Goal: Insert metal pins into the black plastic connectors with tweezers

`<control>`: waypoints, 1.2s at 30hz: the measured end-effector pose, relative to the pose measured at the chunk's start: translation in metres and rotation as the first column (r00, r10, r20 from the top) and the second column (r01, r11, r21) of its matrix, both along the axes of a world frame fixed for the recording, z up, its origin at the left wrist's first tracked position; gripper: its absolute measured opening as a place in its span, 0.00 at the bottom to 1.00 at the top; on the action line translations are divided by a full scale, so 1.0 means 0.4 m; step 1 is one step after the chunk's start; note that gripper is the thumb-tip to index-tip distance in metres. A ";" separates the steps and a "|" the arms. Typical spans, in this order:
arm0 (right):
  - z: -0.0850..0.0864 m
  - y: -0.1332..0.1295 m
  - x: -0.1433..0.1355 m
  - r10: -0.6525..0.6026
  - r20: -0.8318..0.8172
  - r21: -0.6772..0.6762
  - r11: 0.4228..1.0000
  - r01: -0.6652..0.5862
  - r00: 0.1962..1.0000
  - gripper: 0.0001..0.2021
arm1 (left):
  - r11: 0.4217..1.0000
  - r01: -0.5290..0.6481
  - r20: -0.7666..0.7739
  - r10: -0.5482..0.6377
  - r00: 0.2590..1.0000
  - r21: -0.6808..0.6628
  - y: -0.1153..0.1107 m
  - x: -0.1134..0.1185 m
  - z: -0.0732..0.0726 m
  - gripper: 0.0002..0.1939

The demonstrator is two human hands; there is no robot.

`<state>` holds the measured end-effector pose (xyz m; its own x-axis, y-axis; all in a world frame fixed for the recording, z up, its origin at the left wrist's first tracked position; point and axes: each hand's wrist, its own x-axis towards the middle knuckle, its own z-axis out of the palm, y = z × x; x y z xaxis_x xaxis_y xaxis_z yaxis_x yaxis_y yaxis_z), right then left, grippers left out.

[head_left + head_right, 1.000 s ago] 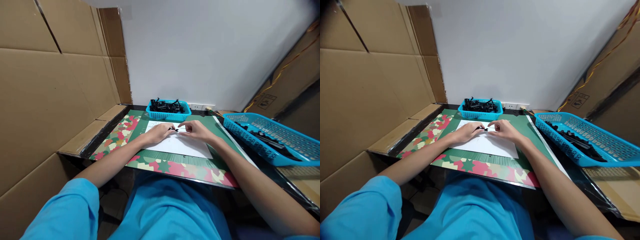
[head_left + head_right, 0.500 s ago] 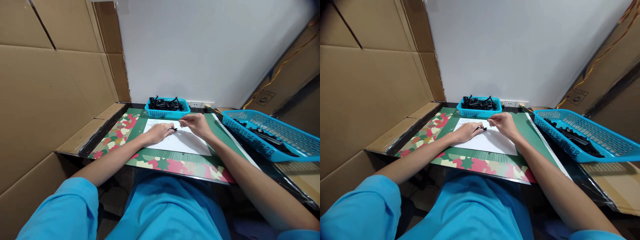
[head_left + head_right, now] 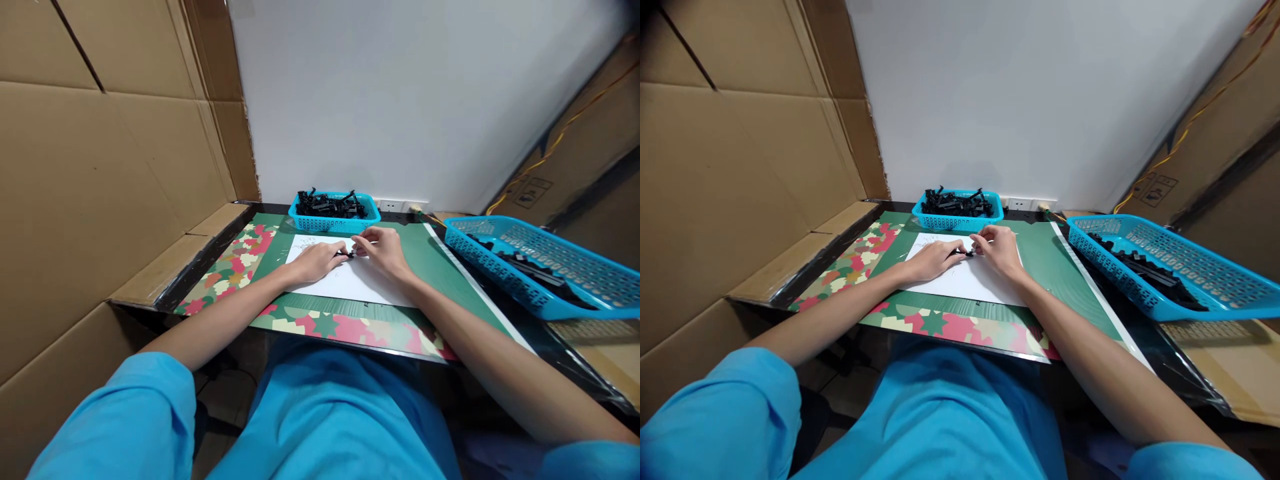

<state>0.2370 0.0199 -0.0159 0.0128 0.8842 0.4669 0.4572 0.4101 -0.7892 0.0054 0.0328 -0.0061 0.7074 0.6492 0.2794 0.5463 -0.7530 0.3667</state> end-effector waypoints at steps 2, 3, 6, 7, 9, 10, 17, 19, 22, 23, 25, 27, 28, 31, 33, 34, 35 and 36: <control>0.004 -0.004 -0.001 -0.001 -0.002 -0.010 1.000 0.001 1.000 0.17 | 1.000 0.003 -0.003 -0.003 1.000 0.001 0.000 0.000 0.000 0.16; 0.006 -0.005 -0.002 0.000 -0.001 -0.012 1.000 0.000 1.000 0.17 | 1.000 0.004 -0.003 -0.004 1.000 -0.001 0.000 0.000 0.000 0.16; 0.009 -0.007 -0.004 0.007 0.010 -0.010 1.000 -0.007 1.000 0.17 | 1.000 0.002 -0.005 -0.002 1.000 -0.008 0.002 0.001 -0.002 0.17; 0.009 -0.007 -0.004 0.009 0.014 -0.008 1.000 -0.009 1.000 0.17 | 1.000 -0.001 -0.005 0.001 1.000 -0.008 0.003 0.001 -0.003 0.17; 0.009 -0.007 -0.005 0.005 0.026 -0.004 1.000 -0.005 1.000 0.17 | 1.000 -0.004 -0.010 0.004 1.000 -0.008 0.004 0.002 -0.005 0.17; 0.009 -0.007 -0.006 0.001 0.034 0.000 1.000 -0.001 0.999 0.17 | 1.000 -0.004 -0.011 0.004 1.000 -0.008 0.005 0.002 -0.006 0.17; 0.012 -0.009 -0.005 -0.017 0.067 0.006 1.000 0.016 0.998 0.17 | 1.000 -0.004 0.023 0.004 1.000 -0.022 0.007 0.002 -0.013 0.17; 0.011 -0.009 -0.005 -0.019 0.041 -0.012 1.000 0.019 0.999 0.16 | 0.999 -0.001 0.035 0.002 0.999 -0.034 0.007 0.001 -0.015 0.16; 0.008 -0.010 -0.006 -0.020 -0.008 -0.047 0.999 0.020 1.000 0.16 | 0.999 0.012 0.052 -0.010 0.999 -0.045 0.008 0.000 -0.017 0.16; 0.008 -0.010 -0.006 -0.019 -0.018 -0.056 0.998 0.017 1.000 0.16 | 0.999 0.016 0.053 -0.014 0.999 -0.045 0.008 0.000 -0.017 0.16; 0.009 -0.011 -0.007 -0.020 -0.018 -0.064 0.998 0.019 1.000 0.16 | 0.999 0.016 0.049 -0.014 0.999 -0.040 0.008 0.000 -0.016 0.16; 0.011 -0.013 -0.007 -0.025 0.002 -0.059 0.998 0.025 1.000 0.16 | 0.999 0.015 0.041 -0.013 0.999 -0.033 0.007 0.000 -0.015 0.16; 0.012 -0.013 -0.007 -0.027 0.012 -0.056 0.998 0.027 1.000 0.16 | 0.999 0.014 0.036 -0.013 0.999 -0.030 0.007 0.000 -0.014 0.16; 0.012 -0.014 -0.007 -0.031 0.020 -0.048 0.998 0.032 0.999 0.16 | 1.000 0.009 0.028 -0.008 1.000 -0.027 0.006 0.000 -0.013 0.16; 0.010 -0.015 -0.008 -0.040 0.018 -0.046 0.998 0.040 0.999 0.16 | 1.000 0.012 0.031 -0.011 0.999 -0.027 0.005 0.001 -0.012 0.16; 0.009 -0.015 -0.009 -0.046 0.022 -0.044 0.998 0.047 0.999 0.16 | 1.000 0.015 0.034 -0.014 0.999 -0.027 0.004 0.001 -0.012 0.16; 0.008 -0.015 -0.010 -0.054 0.031 -0.038 0.998 0.055 0.998 0.16 | 1.000 0.017 0.035 -0.016 0.999 -0.026 0.004 0.001 -0.011 0.16; 0.008 -0.015 -0.012 -0.062 0.044 -0.029 0.998 0.063 0.997 0.16 | 1.000 0.017 0.035 -0.016 0.999 -0.026 0.003 0.001 -0.010 0.16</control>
